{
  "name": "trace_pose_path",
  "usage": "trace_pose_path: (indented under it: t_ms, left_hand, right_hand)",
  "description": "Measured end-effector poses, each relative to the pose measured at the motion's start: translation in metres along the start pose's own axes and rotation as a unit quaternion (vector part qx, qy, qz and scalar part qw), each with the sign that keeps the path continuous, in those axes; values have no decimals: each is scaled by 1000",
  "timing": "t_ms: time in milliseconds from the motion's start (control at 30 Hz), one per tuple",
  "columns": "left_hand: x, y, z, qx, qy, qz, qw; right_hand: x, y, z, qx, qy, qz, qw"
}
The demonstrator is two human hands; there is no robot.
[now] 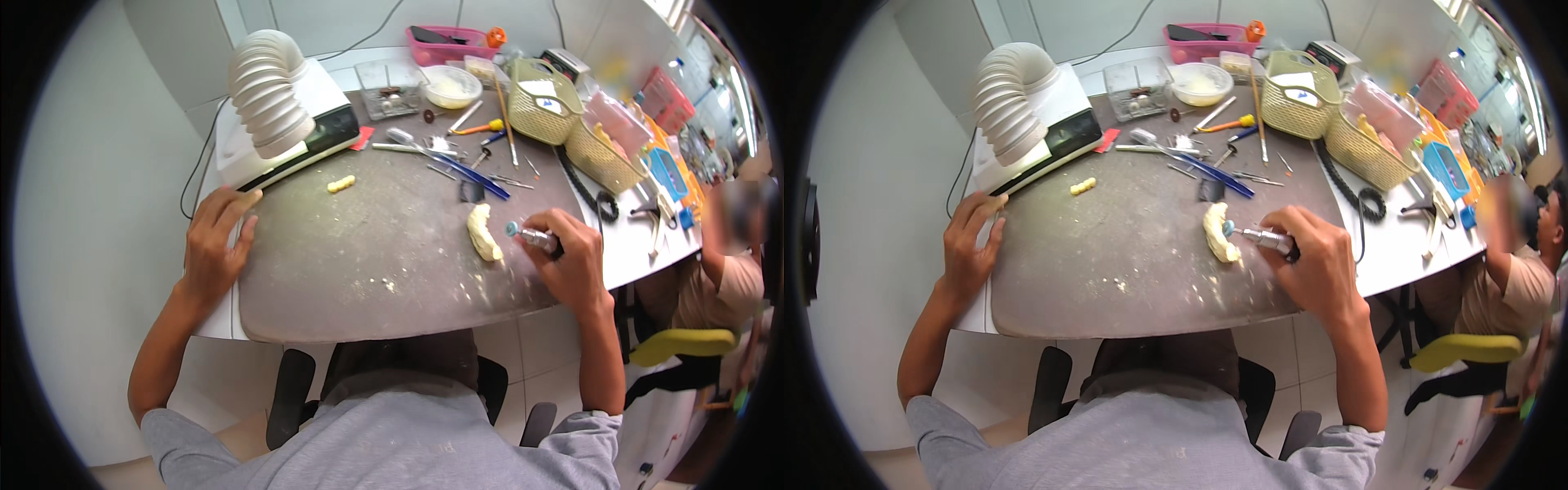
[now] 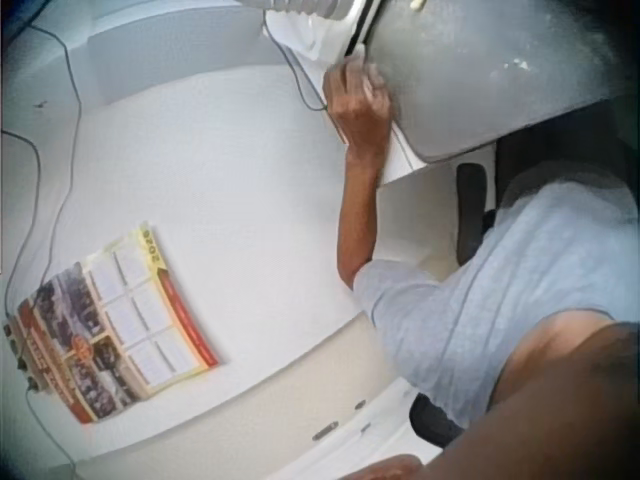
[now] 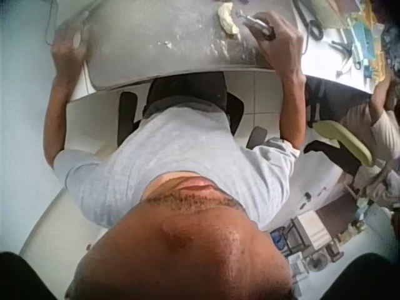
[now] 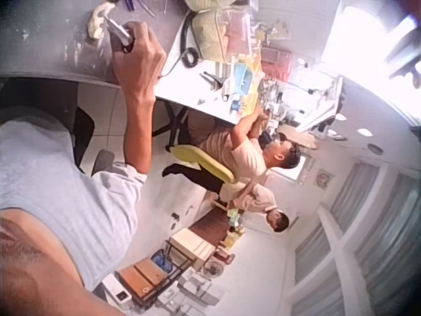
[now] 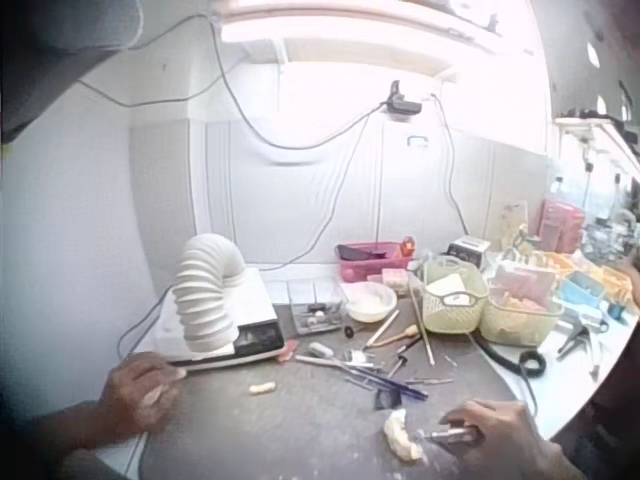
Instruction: The person uses a rotary tool to polish and refine the surface of a dental prosthetic, turning it over to work on different sides before picking up a plaster model of teeth.
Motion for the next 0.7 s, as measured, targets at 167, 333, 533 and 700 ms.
trace_pose_path:
  t_ms: [167, 333, 533, 700]
  left_hand:
    - [-20, 10, -6, -29, 22, 80, 996]
    - [-25, 23, 4, -72, 46, 138, 987]
    - [-34, 22, 5, -58, 47, 131, 989]
    - [-28, 18, 9, -36, 66, 133, 988]
  right_hand:
    - [-28, 25, -1, -87, -9, -35, 996]
    - [-32, 37, 3, -109, -36, -26, 993]
    - [-45, 46, 12, -136, -85, 17, 987]
    - [-68, 63, 25, -155, -144, 39, 977]
Point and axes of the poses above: each hand's wrist, its own z-axis towards the middle knuckle, its own y-axis out of the palm, x = y × z, the point moved 10 cm from there along z, towards the middle knuckle, and after that the axes turned 15 degrees about y, right-handed, at the moved point
